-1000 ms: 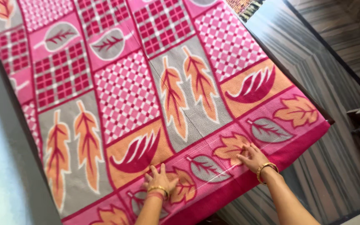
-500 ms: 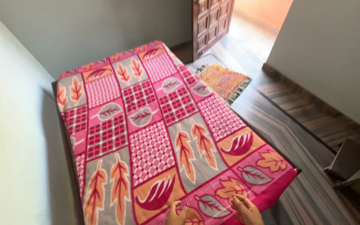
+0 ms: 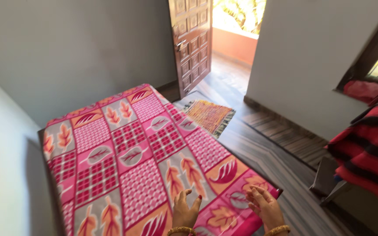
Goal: The person folds a large patterned blanket on a wooden table. They align the edges, fold the blanket in half lengthwise, then fold it again to create a compact rectangular shape.
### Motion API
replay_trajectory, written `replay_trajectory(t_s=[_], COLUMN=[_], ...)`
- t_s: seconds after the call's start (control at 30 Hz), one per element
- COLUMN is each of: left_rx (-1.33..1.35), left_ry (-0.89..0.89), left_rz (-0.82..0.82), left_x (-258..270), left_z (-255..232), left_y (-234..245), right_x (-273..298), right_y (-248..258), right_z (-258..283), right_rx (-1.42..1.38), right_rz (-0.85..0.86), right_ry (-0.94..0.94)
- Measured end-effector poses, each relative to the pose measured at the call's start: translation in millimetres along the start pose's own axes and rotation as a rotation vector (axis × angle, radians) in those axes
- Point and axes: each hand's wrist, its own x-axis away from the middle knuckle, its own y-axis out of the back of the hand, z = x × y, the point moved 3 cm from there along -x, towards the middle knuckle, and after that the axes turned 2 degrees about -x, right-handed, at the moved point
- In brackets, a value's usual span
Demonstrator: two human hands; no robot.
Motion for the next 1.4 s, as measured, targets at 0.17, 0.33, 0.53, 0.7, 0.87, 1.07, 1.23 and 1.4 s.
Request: replay_trajectory(t_s=[0.17, 0.33, 0.53, 0.7, 0.87, 1.07, 1.23, 1.4], left_rx=[0.07, 0.161, 0.185, 0.103, 0.158, 0.14, 0.14, 0.151], left_ry=[-0.129, -0.221, -0.22, -0.162, -0.19, -0.257, -0.242, -0.144], left_rz=[-0.017, -0.021, -0.098, -0.102, -0.144, -0.183, -0.148, -0.216], left_x=[-23, -37, -59, -93, -136, -192, -232, -263], left_z=[-82, -155, -201, -220, -240, -283, -323, -351], left_y=[-52, -113, -163, -191, -214, -250, -288, -325], right_x=[-44, -77, -119, -162, -206, -252, -303, -371], right_y=[44, 105, 144, 150, 149, 153, 156, 160], right_z=[41, 98, 166, 205, 238, 289, 320, 346], right_rx=[-0.049, 0.092, 0.095, 0.089, 0.075, 0.124, 0.161, 0.23], right_rz=[0.037, -0.019, -0.008, 0.016, 0.032, 0.055, 0.103, 0.202], right_ry=[-0.017, -0.068, -0.078, -0.11, -0.013, 0.005, -0.035, -0.056])
